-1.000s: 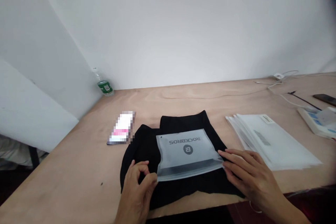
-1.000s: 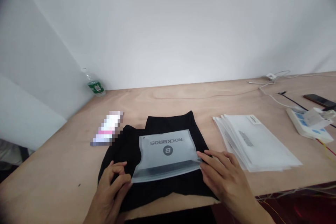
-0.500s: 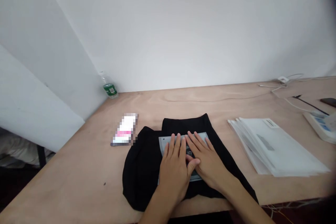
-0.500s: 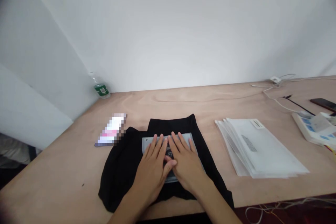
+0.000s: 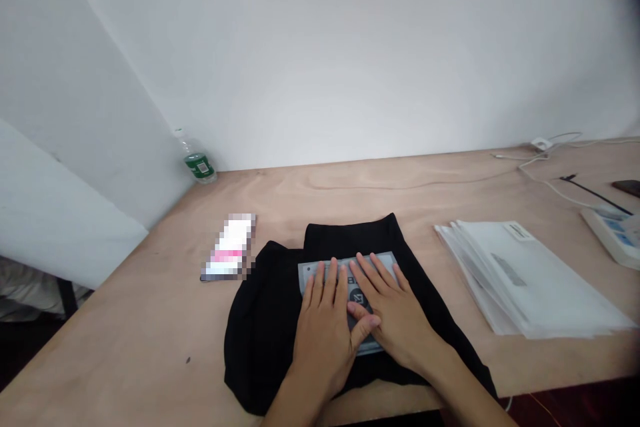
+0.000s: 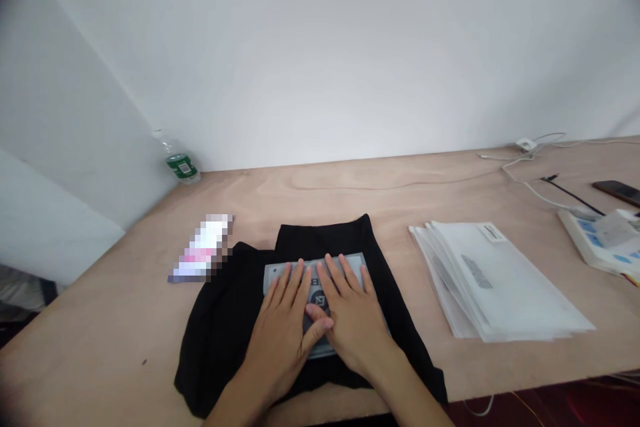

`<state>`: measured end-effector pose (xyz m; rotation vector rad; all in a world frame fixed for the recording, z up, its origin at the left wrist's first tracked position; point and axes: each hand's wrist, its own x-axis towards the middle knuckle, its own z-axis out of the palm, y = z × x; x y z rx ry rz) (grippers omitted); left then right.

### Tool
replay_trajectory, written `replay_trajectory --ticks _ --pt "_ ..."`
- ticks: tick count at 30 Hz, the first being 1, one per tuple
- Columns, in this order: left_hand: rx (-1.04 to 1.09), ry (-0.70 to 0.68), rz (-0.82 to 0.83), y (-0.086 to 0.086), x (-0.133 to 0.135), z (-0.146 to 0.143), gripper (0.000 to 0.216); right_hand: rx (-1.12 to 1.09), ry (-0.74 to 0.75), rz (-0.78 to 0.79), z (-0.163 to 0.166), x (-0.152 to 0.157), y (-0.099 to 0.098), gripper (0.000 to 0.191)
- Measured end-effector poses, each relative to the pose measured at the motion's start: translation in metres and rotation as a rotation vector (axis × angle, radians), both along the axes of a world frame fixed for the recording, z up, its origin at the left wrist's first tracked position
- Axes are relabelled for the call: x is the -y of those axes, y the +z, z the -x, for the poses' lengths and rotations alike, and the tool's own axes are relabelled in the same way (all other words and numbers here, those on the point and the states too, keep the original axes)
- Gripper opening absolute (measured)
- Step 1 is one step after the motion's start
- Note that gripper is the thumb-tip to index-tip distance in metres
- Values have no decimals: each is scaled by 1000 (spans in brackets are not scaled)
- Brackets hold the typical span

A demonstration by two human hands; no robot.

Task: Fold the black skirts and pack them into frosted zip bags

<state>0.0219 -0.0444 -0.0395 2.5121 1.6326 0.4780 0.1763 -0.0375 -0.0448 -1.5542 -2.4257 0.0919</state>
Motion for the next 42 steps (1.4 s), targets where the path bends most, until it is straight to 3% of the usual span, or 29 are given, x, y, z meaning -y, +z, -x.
replay_trajectory --ticks 10,13,16,20,23,26,28,31,34,37,39,42 --pt "-80 -15 -45 -2 5 14 75 -19 -17 51 2 0 6 62" --pt "-24 -48 21 1 5 22 71 -35 99 42 -8 8 12 63" --pt "149 -61 130 5 5 32 59 -57 264 -47 -17 21 16 63" --pt "487 54 181 13 4 39 46 -125 348 -276 -19 34 17 21" --pt "699 146 145 21 5 38 42 -196 362 -433 -18 32 26 14" --pt "881 221 11 28 9 36 43 -247 274 -520 -25 16 54 15" --pt "917 267 -50 30 12 35 43 -292 105 -558 -36 -5 83 12" --pt "774 290 7 28 15 32 40 -304 -148 -518 -57 -46 125 12" --pt "561 189 48 23 17 26 36 -281 -335 -577 -79 -92 146 20" --pt "373 94 19 18 18 21 35 -163 -430 -616 -98 -127 130 27" --pt "276 58 9 14 19 20 36 0 -377 -502 -107 -140 103 30" --pt "174 7 10 9 21 23 36 99 -280 -336 -116 -143 55 20"
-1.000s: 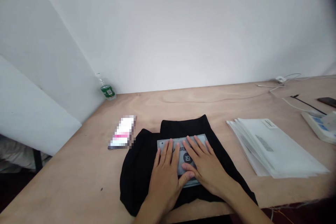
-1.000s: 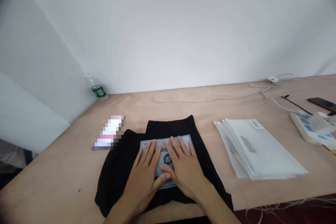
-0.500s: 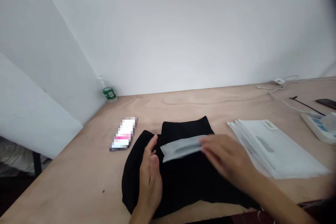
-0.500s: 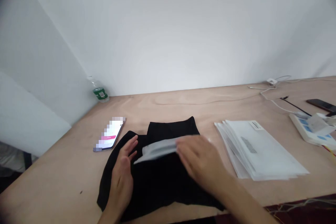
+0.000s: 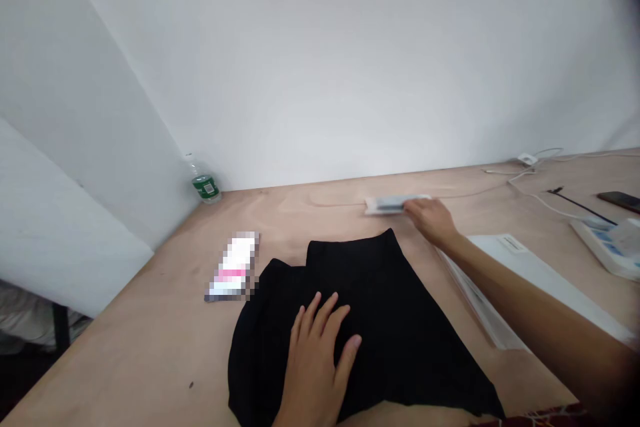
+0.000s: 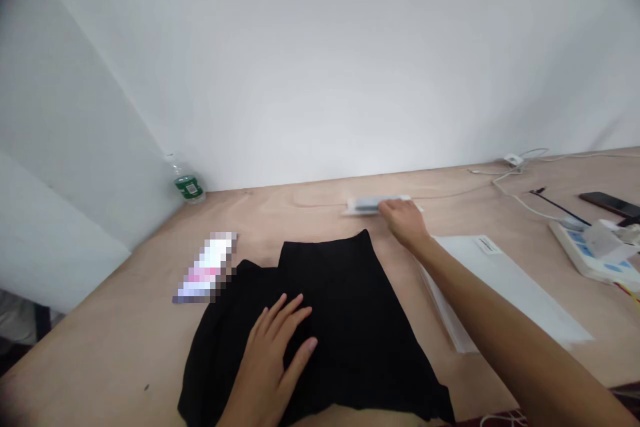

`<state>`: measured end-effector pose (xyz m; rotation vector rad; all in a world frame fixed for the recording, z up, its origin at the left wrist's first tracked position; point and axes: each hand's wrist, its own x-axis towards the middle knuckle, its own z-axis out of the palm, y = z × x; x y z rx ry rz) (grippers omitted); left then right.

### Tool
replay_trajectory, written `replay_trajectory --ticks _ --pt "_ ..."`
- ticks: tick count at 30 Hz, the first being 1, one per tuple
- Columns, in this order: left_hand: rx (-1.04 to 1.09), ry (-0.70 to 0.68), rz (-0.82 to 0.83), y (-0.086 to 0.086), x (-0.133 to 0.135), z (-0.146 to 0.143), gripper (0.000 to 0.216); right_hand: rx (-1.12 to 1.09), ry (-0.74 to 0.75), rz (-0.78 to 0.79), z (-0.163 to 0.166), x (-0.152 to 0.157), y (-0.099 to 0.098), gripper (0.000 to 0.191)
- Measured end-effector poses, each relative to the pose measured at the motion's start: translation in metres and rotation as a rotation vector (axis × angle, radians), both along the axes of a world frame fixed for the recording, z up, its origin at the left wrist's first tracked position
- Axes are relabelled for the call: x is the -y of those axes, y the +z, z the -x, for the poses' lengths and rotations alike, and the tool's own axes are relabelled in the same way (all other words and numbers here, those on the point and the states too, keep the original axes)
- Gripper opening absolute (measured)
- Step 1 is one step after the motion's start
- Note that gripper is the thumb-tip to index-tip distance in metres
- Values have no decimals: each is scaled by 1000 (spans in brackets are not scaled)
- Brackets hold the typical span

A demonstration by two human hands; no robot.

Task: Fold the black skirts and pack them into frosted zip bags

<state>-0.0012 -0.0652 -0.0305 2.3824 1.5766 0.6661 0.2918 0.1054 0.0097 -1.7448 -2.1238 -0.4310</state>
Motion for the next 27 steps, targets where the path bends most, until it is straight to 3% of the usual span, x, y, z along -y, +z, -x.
replay_trajectory --ticks 4,8,13,16,18,22,27 --pt "-38 -64 10 1 3 9 34 -11 2 99 -8 6 -39 19" --pt "96 12 7 20 -16 18 25 -104 -47 130 -4 7 -37 21" --pt "210 271 87 40 -94 22 25 -301 27 188 26 11 -24 24" --pt "177 314 106 34 -138 21 24 -430 44 241 38 12 -25 27" --pt "152 323 129 27 -154 20 24 -521 36 263 39 11 -27 22" --pt "169 324 157 18 -160 20 22 -733 20 285 34 9 -31 12" --pt "331 254 200 19 -149 26 16 -1058 18 399 33 25 -24 14"
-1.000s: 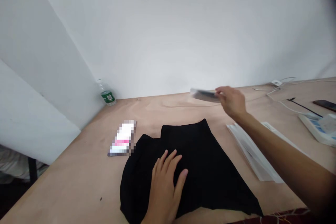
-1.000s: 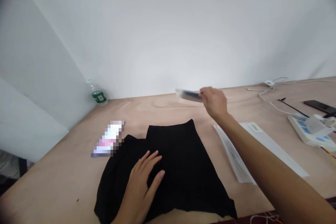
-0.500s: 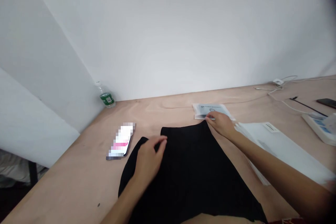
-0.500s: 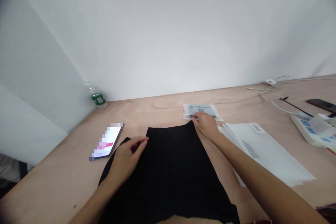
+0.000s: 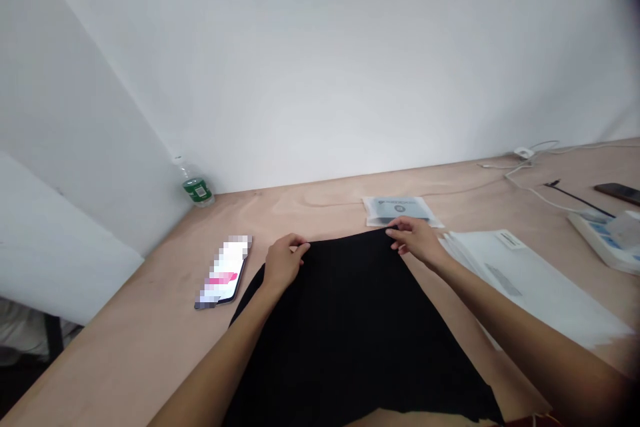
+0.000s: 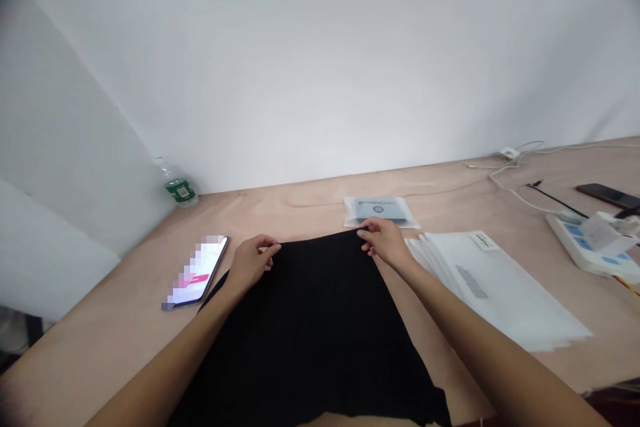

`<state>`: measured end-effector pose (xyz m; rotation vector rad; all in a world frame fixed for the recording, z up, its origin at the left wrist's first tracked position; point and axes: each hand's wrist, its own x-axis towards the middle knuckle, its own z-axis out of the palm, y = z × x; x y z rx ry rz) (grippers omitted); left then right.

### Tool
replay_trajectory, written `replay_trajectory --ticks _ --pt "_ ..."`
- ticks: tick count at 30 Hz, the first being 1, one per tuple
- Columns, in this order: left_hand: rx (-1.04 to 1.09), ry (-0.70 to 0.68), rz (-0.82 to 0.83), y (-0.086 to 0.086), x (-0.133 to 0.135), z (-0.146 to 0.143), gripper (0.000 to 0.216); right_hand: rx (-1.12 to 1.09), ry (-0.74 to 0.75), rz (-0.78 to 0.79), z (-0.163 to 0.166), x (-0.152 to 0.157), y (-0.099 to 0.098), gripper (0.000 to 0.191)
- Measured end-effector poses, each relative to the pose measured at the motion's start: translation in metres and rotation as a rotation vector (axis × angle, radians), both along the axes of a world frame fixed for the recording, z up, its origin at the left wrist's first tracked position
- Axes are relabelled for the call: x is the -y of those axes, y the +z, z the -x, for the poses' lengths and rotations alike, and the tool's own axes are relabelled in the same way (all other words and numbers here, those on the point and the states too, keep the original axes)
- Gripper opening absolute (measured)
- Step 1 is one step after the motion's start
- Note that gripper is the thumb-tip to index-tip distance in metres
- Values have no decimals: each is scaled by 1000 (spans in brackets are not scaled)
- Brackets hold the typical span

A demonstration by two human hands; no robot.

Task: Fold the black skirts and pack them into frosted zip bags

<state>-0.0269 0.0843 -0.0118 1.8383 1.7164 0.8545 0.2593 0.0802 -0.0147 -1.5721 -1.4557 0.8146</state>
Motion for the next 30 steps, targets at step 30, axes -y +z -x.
replay_trajectory --ticks 30 --pt "-489 -521 -284 17 116 38 23 714 323 -272 5 100 14 24"
